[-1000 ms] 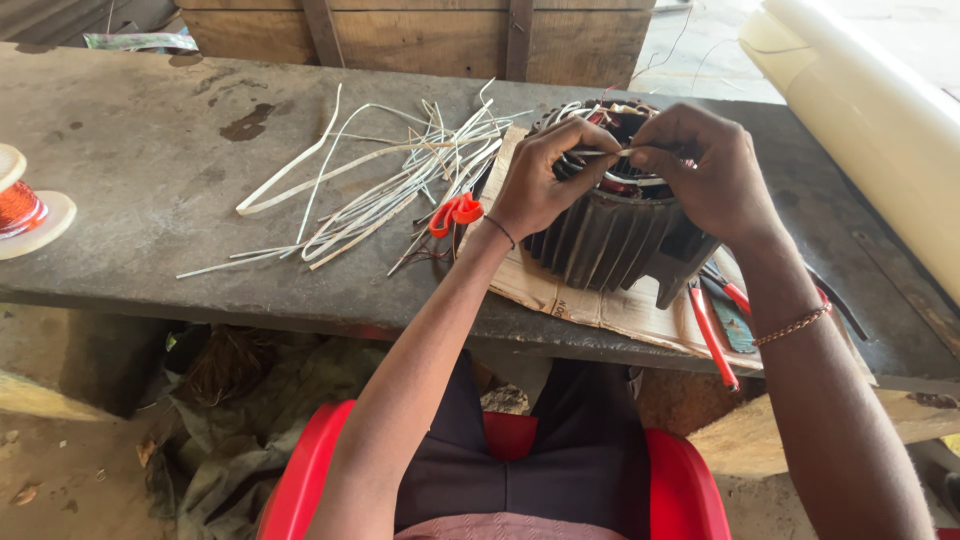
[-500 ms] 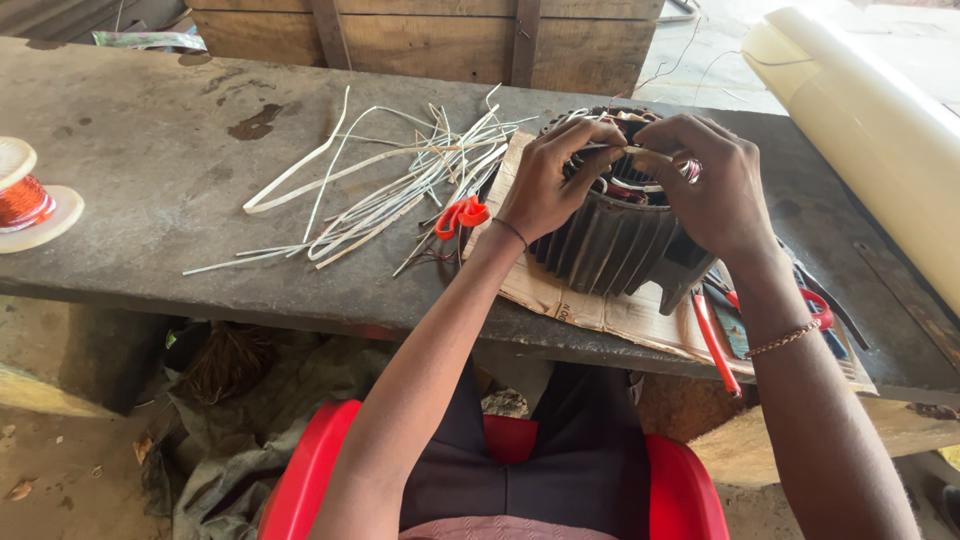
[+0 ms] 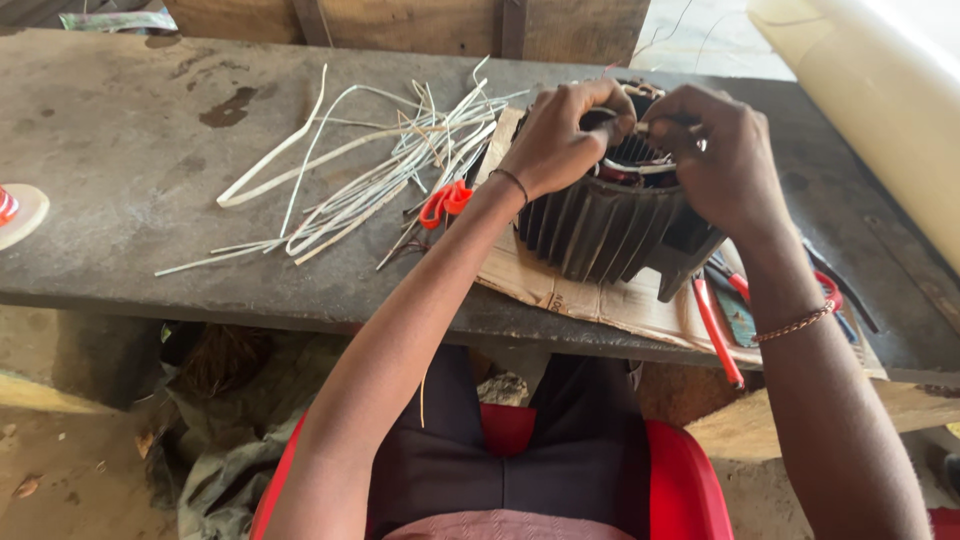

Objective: The person repairs an electric motor by hand, using pliers and scissors to cut and insert insulated wires into the stator slots. They repeatedly adjust the wire placement and trim excess length while working at a bench.

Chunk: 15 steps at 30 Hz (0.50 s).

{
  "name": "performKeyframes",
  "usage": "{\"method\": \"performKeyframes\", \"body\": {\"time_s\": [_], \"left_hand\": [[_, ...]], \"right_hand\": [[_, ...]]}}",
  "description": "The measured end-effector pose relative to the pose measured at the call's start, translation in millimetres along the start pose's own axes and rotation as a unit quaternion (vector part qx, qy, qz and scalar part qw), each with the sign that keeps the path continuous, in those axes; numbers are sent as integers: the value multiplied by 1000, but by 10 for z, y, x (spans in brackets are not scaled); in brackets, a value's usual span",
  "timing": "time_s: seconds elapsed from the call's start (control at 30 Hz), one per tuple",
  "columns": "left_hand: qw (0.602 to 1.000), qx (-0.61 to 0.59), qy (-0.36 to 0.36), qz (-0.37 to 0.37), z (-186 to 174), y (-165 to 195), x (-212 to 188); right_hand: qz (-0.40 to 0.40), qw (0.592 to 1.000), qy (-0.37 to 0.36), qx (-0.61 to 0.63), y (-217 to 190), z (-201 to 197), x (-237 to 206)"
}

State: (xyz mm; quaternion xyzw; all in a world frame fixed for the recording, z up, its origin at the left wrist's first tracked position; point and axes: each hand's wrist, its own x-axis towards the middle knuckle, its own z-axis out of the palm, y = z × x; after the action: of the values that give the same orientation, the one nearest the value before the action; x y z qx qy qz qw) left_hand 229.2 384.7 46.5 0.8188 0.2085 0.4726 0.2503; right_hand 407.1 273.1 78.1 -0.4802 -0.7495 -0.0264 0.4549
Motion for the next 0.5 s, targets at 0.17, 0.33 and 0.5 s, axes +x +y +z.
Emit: {"method": "performKeyframes", "body": {"time_s": [0.17, 0.33, 0.5], "left_hand": [[998, -22, 39, 35, -26, 30, -47], [998, -38, 55, -17, -38, 93, -92], [995, -81, 43, 33, -34, 42, -88]], "right_hand": [[18, 999, 26, 32, 13, 1, -26], [45, 996, 48, 56, 26, -4, -23], [73, 995, 44, 59, 53, 2, -24]]}}
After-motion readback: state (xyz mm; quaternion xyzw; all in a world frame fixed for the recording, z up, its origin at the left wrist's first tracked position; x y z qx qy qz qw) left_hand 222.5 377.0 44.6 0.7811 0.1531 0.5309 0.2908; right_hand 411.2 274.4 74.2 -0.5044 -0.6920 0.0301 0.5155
